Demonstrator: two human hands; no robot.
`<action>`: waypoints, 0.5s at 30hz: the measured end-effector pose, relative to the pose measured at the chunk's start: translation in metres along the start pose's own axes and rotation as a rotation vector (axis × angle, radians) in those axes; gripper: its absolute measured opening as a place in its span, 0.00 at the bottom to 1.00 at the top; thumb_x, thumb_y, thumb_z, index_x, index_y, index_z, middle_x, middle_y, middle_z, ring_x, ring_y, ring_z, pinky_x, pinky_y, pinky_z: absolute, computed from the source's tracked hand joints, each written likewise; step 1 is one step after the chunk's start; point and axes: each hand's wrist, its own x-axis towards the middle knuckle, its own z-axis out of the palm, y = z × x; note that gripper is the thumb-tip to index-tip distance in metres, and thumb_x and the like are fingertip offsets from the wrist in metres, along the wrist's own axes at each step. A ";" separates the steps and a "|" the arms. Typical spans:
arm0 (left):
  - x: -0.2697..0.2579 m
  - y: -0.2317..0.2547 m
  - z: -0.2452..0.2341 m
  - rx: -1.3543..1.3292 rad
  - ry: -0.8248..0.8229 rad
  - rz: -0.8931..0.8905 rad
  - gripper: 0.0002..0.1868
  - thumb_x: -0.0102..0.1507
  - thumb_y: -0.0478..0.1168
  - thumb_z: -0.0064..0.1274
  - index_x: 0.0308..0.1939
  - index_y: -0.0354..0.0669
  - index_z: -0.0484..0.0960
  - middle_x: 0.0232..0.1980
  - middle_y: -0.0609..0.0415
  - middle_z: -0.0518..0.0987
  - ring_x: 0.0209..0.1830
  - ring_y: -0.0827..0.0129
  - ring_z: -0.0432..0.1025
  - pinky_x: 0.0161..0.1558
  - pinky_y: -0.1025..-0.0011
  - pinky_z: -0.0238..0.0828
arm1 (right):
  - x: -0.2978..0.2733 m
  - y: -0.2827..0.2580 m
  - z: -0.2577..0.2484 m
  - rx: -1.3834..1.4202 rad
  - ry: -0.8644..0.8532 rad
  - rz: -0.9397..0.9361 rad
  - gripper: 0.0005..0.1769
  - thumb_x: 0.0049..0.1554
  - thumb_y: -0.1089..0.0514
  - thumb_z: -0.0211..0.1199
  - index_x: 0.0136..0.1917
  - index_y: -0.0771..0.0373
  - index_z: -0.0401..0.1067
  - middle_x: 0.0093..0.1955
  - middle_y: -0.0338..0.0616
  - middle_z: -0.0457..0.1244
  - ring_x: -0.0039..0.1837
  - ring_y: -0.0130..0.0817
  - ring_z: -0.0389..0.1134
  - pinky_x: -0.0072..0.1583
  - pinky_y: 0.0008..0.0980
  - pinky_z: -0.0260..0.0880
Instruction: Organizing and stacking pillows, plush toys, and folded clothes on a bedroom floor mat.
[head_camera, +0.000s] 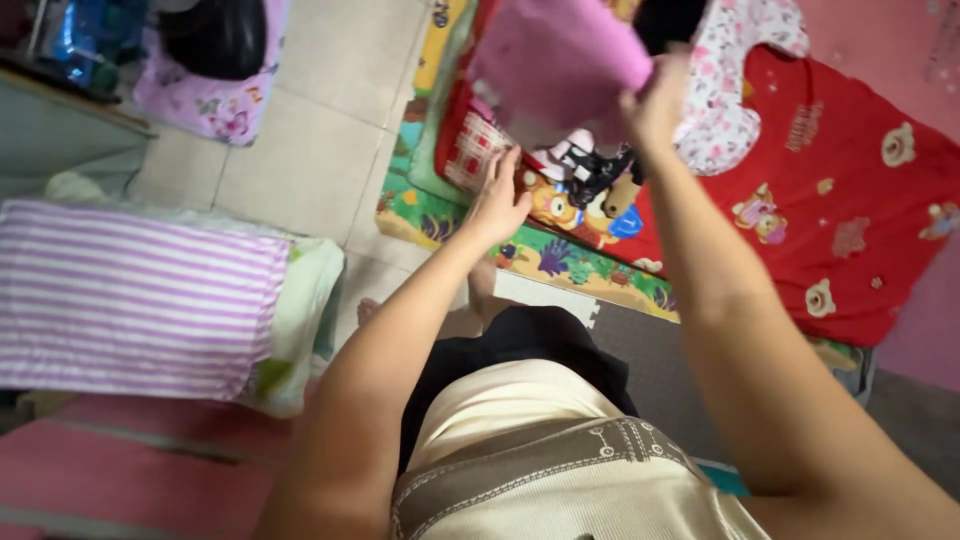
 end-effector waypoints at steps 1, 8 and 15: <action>0.005 0.000 0.009 -0.001 -0.010 0.004 0.42 0.61 0.35 0.54 0.76 0.39 0.53 0.77 0.37 0.55 0.66 0.42 0.65 0.68 0.58 0.63 | 0.008 0.017 -0.005 -0.006 0.006 0.007 0.40 0.50 0.65 0.76 0.71 0.67 0.60 0.67 0.57 0.58 0.69 0.49 0.62 0.70 0.43 0.65; 0.009 -0.033 0.019 0.018 0.089 0.131 0.42 0.61 0.33 0.56 0.76 0.37 0.54 0.75 0.32 0.58 0.74 0.39 0.59 0.71 0.57 0.61 | -0.006 -0.030 0.022 -0.155 -0.065 0.029 0.43 0.50 0.62 0.76 0.73 0.62 0.58 0.73 0.55 0.51 0.76 0.52 0.54 0.70 0.55 0.55; -0.050 -0.119 -0.078 0.075 0.333 0.039 0.40 0.62 0.27 0.47 0.77 0.37 0.52 0.76 0.32 0.60 0.76 0.40 0.57 0.74 0.57 0.59 | -0.119 -0.177 0.196 0.086 -0.395 -0.294 0.36 0.49 0.61 0.74 0.68 0.61 0.63 0.66 0.57 0.57 0.67 0.58 0.61 0.66 0.51 0.65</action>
